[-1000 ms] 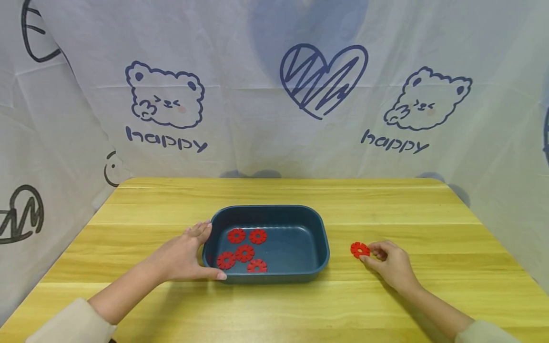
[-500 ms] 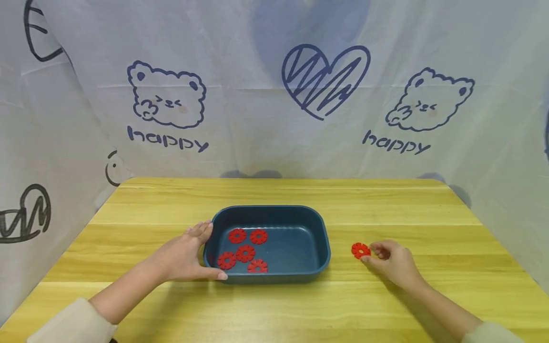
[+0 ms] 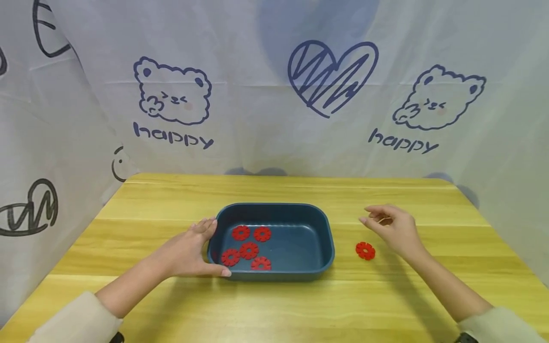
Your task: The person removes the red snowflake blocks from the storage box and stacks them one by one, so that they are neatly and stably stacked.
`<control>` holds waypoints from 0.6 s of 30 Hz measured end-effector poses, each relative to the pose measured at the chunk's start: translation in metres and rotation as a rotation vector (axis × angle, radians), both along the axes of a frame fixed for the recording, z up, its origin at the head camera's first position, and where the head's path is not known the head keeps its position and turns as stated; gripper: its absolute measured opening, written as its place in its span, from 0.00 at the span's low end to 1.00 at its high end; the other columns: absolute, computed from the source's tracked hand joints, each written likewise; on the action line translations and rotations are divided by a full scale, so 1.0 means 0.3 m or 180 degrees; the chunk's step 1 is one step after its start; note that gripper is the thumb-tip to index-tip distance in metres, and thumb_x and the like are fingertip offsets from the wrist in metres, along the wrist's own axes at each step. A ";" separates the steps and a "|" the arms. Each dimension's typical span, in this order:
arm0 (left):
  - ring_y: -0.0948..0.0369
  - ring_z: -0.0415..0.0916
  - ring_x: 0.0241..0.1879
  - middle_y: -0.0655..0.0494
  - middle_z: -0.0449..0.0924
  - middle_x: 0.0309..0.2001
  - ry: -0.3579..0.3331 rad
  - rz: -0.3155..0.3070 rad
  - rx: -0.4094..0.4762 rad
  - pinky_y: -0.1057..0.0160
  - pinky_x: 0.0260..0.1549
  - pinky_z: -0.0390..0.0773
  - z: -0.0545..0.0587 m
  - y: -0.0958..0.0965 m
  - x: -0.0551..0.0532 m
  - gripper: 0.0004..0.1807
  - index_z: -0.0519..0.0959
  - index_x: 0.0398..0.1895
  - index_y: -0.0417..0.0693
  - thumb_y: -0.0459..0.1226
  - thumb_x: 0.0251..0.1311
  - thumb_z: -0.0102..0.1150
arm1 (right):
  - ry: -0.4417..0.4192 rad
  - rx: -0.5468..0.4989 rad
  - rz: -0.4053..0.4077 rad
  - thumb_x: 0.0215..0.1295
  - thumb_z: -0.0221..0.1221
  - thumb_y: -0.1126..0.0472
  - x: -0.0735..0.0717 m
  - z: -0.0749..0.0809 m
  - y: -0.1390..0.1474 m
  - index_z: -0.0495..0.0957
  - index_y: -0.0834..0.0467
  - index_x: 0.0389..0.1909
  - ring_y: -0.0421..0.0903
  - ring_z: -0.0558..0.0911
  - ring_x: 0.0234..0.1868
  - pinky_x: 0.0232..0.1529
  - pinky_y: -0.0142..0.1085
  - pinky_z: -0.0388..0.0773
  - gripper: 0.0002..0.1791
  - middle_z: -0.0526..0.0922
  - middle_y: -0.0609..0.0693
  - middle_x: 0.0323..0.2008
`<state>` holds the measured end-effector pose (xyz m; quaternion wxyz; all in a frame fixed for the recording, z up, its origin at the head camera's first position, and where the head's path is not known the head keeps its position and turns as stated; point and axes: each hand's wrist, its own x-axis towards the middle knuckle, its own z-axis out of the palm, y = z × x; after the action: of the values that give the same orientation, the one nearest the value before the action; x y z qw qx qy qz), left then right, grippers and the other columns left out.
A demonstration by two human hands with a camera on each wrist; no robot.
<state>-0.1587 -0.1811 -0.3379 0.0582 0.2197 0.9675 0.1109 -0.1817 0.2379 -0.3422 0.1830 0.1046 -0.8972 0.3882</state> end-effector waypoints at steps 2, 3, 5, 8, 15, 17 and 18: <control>0.35 0.51 0.68 0.34 0.52 0.70 0.0002 -0.0001 -0.0002 0.37 0.59 0.62 -0.002 0.002 -0.002 0.64 0.55 0.68 0.30 0.71 0.38 0.58 | 0.0032 -0.0076 0.0049 0.54 0.65 0.65 -0.005 0.004 -0.021 0.81 0.67 0.41 0.25 0.73 0.27 0.31 0.18 0.73 0.14 0.81 0.55 0.29; 0.35 0.51 0.67 0.34 0.52 0.69 0.0005 -0.0006 0.0001 0.37 0.58 0.63 -0.002 0.003 -0.002 0.64 0.55 0.67 0.30 0.71 0.38 0.58 | 0.0039 -0.0125 0.0076 0.53 0.66 0.65 -0.007 0.006 -0.032 0.81 0.66 0.42 0.25 0.73 0.27 0.31 0.18 0.73 0.15 0.81 0.55 0.29; 0.35 0.51 0.67 0.34 0.52 0.69 0.0001 -0.0005 0.0002 0.37 0.58 0.63 -0.002 0.005 -0.003 0.64 0.55 0.67 0.30 0.70 0.38 0.59 | 0.0053 -0.0193 0.0125 0.53 0.66 0.65 -0.009 0.009 -0.053 0.81 0.66 0.42 0.25 0.73 0.28 0.31 0.19 0.73 0.15 0.81 0.54 0.29; 0.35 0.50 0.68 0.34 0.52 0.70 -0.0007 0.0001 -0.0004 0.37 0.58 0.63 0.000 0.006 -0.003 0.64 0.55 0.68 0.30 0.70 0.38 0.59 | 0.0002 -0.0257 0.0172 0.53 0.66 0.64 -0.017 0.013 -0.083 0.81 0.66 0.43 0.26 0.73 0.29 0.32 0.19 0.73 0.16 0.81 0.54 0.30; 0.36 0.50 0.68 0.34 0.51 0.70 -0.0025 0.0007 -0.0014 0.39 0.60 0.61 -0.001 0.003 -0.002 0.65 0.55 0.67 0.29 0.71 0.38 0.58 | -0.0168 -0.0375 0.0297 0.55 0.64 0.64 -0.043 0.014 -0.154 0.80 0.67 0.44 0.27 0.74 0.30 0.35 0.22 0.75 0.16 0.81 0.58 0.32; 0.35 0.50 0.68 0.34 0.50 0.70 -0.0037 0.0011 -0.0018 0.39 0.60 0.61 -0.001 0.001 -0.002 0.65 0.55 0.68 0.29 0.71 0.38 0.58 | -0.0180 -0.0402 0.0322 0.55 0.65 0.64 -0.050 0.012 -0.172 0.80 0.66 0.44 0.28 0.74 0.30 0.35 0.23 0.75 0.16 0.82 0.58 0.32; 0.35 0.50 0.68 0.34 0.50 0.70 -0.0043 0.0014 -0.0020 0.39 0.60 0.61 -0.001 0.000 -0.001 0.65 0.55 0.68 0.29 0.71 0.38 0.58 | -0.0195 -0.0416 0.0331 0.54 0.65 0.64 -0.053 0.012 -0.181 0.81 0.66 0.44 0.28 0.74 0.30 0.35 0.23 0.75 0.16 0.82 0.58 0.32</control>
<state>-0.1591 -0.1810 -0.3383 0.0652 0.2166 0.9679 0.1095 -0.1976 0.1835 -0.3387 0.1415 0.1269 -0.8684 0.4579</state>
